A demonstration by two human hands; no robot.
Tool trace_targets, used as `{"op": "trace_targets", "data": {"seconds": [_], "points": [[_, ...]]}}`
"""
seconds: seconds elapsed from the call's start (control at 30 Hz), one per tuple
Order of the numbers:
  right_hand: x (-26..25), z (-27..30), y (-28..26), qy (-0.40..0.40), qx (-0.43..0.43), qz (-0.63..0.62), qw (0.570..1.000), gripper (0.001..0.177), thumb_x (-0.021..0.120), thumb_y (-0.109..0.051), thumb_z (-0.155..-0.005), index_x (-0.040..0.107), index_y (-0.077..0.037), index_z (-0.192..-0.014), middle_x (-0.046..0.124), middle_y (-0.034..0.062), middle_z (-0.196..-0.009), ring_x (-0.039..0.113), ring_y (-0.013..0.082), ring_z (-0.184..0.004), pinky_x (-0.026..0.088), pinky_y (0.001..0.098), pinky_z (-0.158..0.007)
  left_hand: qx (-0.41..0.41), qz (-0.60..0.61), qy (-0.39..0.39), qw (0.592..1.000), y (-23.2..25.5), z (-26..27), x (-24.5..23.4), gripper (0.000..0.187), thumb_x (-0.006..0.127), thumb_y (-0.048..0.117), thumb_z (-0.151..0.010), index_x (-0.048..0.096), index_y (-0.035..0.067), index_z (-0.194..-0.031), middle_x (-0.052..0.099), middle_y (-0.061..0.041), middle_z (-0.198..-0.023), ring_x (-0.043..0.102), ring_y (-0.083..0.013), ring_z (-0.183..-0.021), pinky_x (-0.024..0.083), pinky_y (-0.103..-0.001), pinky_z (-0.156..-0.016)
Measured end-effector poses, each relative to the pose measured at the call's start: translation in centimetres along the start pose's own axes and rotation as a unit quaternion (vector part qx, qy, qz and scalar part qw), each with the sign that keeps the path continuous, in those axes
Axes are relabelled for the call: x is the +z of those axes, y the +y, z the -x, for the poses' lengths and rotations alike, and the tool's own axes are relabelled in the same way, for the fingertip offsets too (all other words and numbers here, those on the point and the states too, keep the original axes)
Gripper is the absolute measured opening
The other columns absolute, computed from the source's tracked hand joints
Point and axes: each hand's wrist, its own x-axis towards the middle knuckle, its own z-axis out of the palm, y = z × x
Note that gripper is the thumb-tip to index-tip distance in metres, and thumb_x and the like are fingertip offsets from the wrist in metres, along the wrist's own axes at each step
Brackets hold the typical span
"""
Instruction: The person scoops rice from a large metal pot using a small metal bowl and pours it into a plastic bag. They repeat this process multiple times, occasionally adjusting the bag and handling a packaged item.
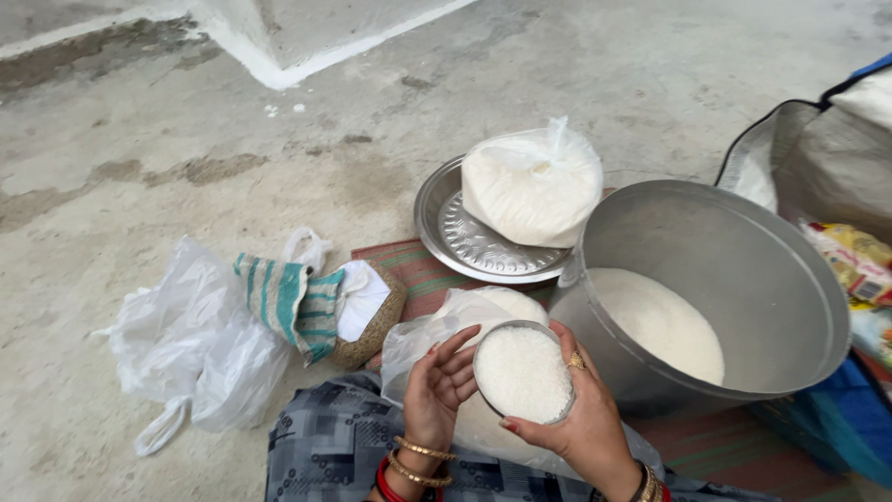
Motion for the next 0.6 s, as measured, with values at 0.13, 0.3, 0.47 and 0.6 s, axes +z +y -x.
{"op": "trace_targets", "data": {"seconds": [0.13, 0.3, 0.47, 0.6], "points": [[-3.3, 0.6, -2.0, 0.026, -0.047, -0.002, 0.999, 0.132, 0.098, -0.032, -0.047, 0.030, -0.001, -0.156, 0.054, 0.0188, -0.146, 0.053, 0.0267, -0.135, 0.038, 0.0355, -0.110, -0.026, -0.025, 0.008, 0.999, 0.0, -0.1, 0.5, 0.069, 0.028, 0.046, -0.101, 0.056, -0.002, -0.141, 0.067, -0.026, -0.135, 0.066, -0.0325, -0.126, 0.051, -0.042, -0.109], [-10.8, -0.4, -2.9, 0.088, -0.002, -0.018, 0.996, 0.135, 0.090, -0.034, -0.052, 0.024, -0.006, -0.165, 0.062, 0.0209, -0.140, 0.061, 0.0269, -0.127, 0.045, 0.0345, -0.106, -0.010, -0.063, -0.052, 0.997, -0.4, 0.2, 0.6, 0.066, 0.025, 0.041, -0.104, 0.053, -0.001, -0.145, 0.060, -0.020, -0.148, 0.054, -0.0276, -0.141, 0.039, -0.038, -0.120], [-16.1, -3.8, -3.3, 0.181, -0.054, 0.340, 0.921, 0.136, 0.097, -0.039, -0.050, 0.026, 0.001, -0.158, 0.055, 0.0314, -0.142, 0.059, 0.0387, -0.126, 0.051, 0.0438, -0.102, -0.047, -0.062, -0.091, 0.993, -0.9, -0.4, 0.8, 0.064, 0.024, 0.042, -0.104, 0.049, 0.003, -0.149, 0.051, -0.014, -0.157, 0.043, -0.0235, -0.150, 0.029, -0.037, -0.124], [-17.0, -6.5, -2.5, 0.163, -0.091, 0.525, 0.830, 0.143, 0.100, -0.040, -0.043, 0.025, -0.002, -0.160, 0.051, 0.0304, -0.138, 0.060, 0.0420, -0.124, 0.057, 0.0449, -0.095, -0.067, -0.088, -0.090, 0.990, -1.3, -0.4, 0.4, 0.062, 0.026, 0.040, -0.104, 0.050, 0.004, -0.149, 0.051, -0.011, -0.158, 0.042, -0.0221, -0.150, 0.027, -0.037, -0.124]]}}
